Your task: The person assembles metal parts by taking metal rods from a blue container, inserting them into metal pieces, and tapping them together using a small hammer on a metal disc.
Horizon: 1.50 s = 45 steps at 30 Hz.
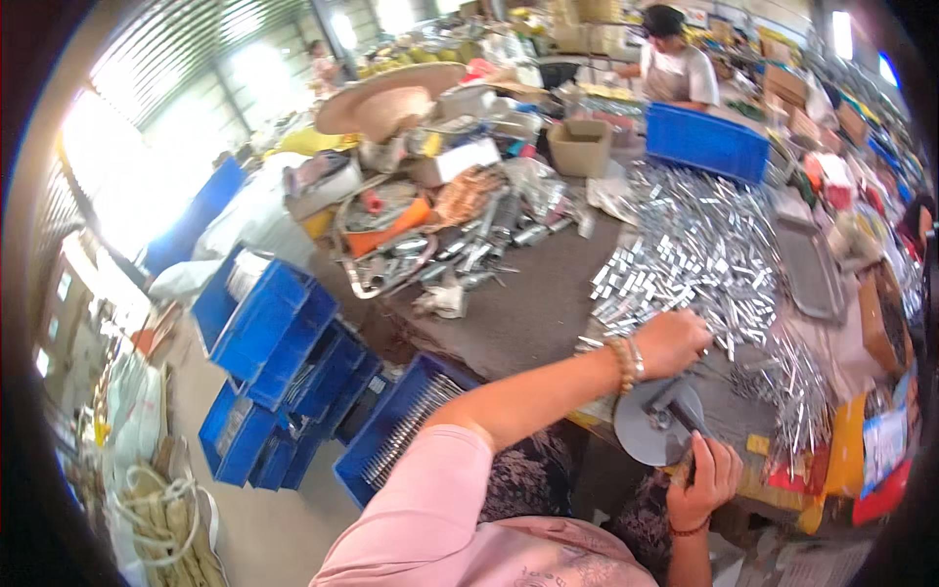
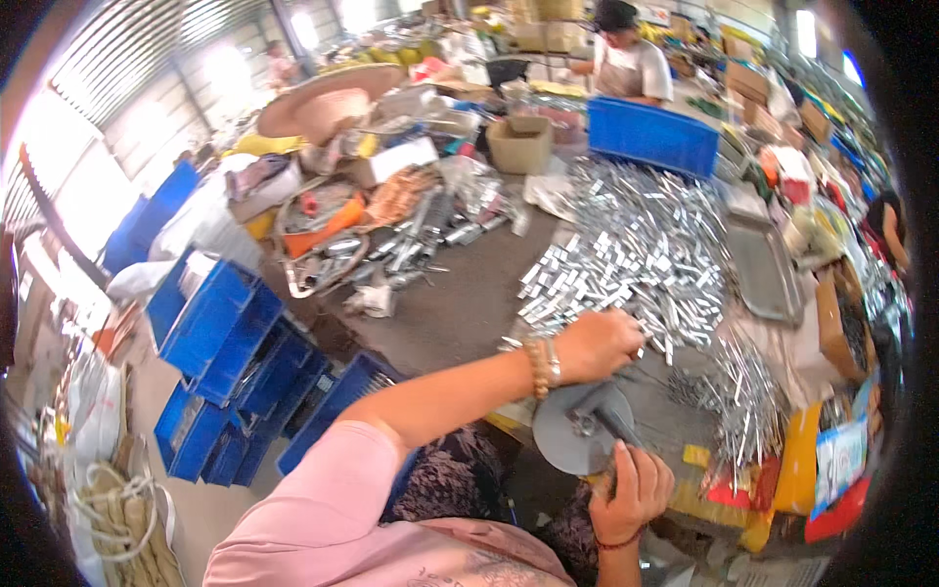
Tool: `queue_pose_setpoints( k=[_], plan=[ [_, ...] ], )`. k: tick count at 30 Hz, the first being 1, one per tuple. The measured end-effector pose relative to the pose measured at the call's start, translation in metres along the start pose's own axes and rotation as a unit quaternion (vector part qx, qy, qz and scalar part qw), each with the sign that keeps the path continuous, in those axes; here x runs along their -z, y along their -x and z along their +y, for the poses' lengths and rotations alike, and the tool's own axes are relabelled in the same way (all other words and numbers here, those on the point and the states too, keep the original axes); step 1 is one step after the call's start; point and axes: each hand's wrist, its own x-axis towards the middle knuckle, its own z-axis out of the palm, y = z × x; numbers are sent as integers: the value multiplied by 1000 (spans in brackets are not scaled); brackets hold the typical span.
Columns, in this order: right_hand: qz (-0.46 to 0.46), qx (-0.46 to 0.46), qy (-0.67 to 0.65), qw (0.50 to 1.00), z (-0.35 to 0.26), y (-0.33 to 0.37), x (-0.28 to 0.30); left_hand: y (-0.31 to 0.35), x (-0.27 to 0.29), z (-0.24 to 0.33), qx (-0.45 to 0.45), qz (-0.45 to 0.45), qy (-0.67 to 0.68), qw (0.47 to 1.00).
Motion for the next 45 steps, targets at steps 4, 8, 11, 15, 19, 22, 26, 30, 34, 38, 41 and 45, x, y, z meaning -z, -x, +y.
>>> queue_pose_setpoints(
  k=[4,8,11,15,19,22,26,30,34,38,41,45],
  plan=[
    [-9,-5,19,1000,3,-1,-3,6,12,3,11,0,-32,999],
    [-1,-3,13,1000,7,0,-6,22,44,23,34,55,33,997],
    [2,-4,4,1000,6,-1,-2,54,77,55,48,52,69,995],
    [-3,-6,13,1000,6,1,1,103,93,94,45,-1,101,994],
    [-2,3,6,1000,-1,-8,1,150,82,115,58,-41,86,994],
    [3,10,19,1000,1,-11,-4,169,76,125,99,-66,86,989],
    [24,8,1,1000,3,-11,-10,163,89,114,158,38,121,979],
    [22,1,4,1000,3,-9,-8,151,103,69,233,157,86,956],
    [18,0,3,1000,2,-8,-2,134,105,22,220,135,8,966],
    [-1,-13,3,1000,1,-9,10,121,92,8,208,70,-15,976],
    [-21,-48,-93,994,-7,-19,15,132,89,-8,202,86,-62,974],
    [-26,-71,-132,988,-5,-22,44,127,92,-4,194,95,-21,976]
  ],
)
